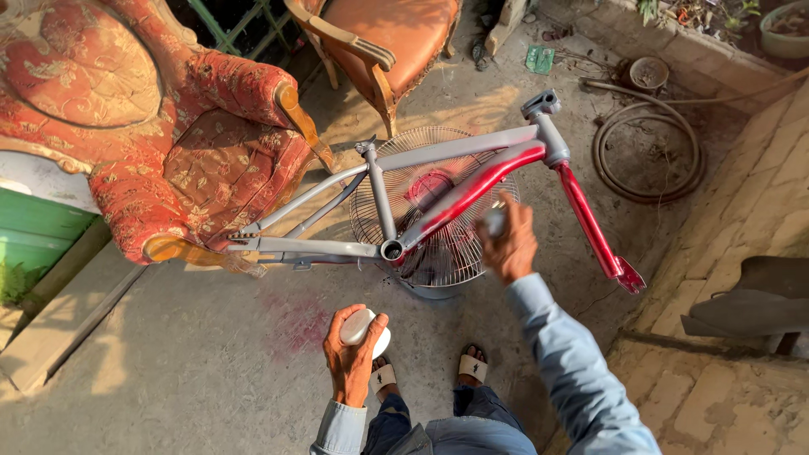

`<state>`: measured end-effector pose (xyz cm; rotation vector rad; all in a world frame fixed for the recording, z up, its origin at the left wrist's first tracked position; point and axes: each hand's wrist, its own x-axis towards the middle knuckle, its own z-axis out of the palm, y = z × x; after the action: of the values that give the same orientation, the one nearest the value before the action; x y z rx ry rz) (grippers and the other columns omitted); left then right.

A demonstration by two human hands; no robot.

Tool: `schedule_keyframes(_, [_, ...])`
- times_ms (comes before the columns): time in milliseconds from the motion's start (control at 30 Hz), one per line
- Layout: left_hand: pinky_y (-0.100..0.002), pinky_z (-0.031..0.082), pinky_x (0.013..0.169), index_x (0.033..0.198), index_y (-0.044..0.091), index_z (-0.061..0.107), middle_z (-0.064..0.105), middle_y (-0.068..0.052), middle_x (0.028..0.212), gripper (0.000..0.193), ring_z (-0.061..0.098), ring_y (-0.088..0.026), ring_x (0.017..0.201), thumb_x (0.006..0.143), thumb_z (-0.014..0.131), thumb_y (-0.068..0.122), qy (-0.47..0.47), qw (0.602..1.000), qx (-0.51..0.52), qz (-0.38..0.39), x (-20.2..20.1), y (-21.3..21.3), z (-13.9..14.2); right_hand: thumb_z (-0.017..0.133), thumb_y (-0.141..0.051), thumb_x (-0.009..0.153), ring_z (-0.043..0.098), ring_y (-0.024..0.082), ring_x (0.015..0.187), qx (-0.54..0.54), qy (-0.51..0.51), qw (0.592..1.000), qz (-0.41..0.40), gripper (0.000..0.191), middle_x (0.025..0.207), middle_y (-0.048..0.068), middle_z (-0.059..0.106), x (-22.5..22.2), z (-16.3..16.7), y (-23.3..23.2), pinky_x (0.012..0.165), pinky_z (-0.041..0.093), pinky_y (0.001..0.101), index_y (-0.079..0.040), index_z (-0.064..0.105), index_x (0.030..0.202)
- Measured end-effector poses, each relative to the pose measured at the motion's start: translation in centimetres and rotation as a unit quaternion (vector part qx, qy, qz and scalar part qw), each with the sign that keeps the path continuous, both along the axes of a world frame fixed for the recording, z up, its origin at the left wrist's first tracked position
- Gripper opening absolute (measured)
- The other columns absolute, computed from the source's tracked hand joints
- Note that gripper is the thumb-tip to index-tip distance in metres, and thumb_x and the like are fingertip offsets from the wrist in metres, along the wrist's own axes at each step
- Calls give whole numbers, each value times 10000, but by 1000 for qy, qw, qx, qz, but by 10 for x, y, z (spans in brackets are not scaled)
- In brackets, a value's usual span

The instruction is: The person spray paints a bicycle frame red using a spray can. They rotate the frame to cover all sides, including the fork and chainstay, while it rests on a fan. The frame is fully coated by the end of the clip.

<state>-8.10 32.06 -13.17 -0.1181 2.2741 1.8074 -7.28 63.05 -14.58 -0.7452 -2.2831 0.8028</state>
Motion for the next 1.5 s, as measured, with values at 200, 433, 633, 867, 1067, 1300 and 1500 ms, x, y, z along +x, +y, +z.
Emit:
schedule_keyframes(200, [-374, 632, 718, 1086, 90, 705, 739, -92, 995, 482, 735, -225, 888, 734, 879, 370, 5, 1000, 11, -8, 0, 0, -3, 793, -353, 884, 678, 395, 940, 44, -47, 998, 7, 653, 1212, 191, 589, -20, 15, 21, 758, 577, 515, -173, 511, 1445])
schedule_keyframes(433, [-381, 632, 736, 1083, 84, 704, 734, -99, 1012, 489, 731, -232, 903, 727, 895, 360, 1, 1000, 24, -6, -5, 6, -12, 790, -264, 807, 683, 326, 896, 7, -3, 986, 166, 651, 1170, 172, 588, 13, -3, -87, 643, 623, 439, -165, 520, 1390])
schedule_keyframes(633, [-389, 639, 743, 1083, 90, 702, 736, -99, 1021, 498, 737, -237, 920, 725, 893, 378, 14, 1000, 7, -17, -4, 3, -13, 659, -126, 955, 612, 260, 890, -377, 133, 915, 52, 456, 1273, 96, 472, 15, -10, -47, 632, 626, 391, -167, 588, 1404])
schedule_keyframes(867, [-391, 637, 751, 1086, 78, 699, 731, -99, 1030, 499, 734, -232, 924, 728, 894, 365, 15, 1000, 7, -23, -2, 6, -6, 743, -72, 784, 678, 277, 1022, -110, 67, 992, 20, 667, 1226, 139, 554, 1, 11, -55, 850, 655, 371, -166, 560, 1418])
schedule_keyframes(1067, [-379, 636, 760, 1108, 65, 690, 740, -109, 1016, 512, 740, -224, 906, 736, 899, 349, 34, 999, 16, -33, -8, 12, 0, 843, -169, 754, 660, 323, 981, -45, 49, 985, 159, 718, 1118, 146, 580, 22, 26, -119, 762, 589, 426, -126, 520, 1395])
schedule_keyframes(1300, [-367, 658, 709, 1094, 64, 686, 757, -118, 959, 523, 764, -220, 841, 724, 904, 363, 41, 998, 37, -33, -12, 14, 6, 781, -293, 883, 640, 318, 986, -224, 142, 962, 66, 619, 1242, 113, 489, 12, 19, -52, 645, 610, 446, -155, 532, 1433])
schedule_keyframes(1500, [-367, 667, 701, 1108, 72, 676, 758, -120, 969, 548, 772, -225, 843, 719, 902, 384, 23, 999, 30, -33, -13, 18, 8, 857, -299, 832, 695, 306, 966, -52, -71, 996, 7, 698, 1205, 170, 584, 1, 23, -63, 725, 649, 440, -173, 529, 1435])
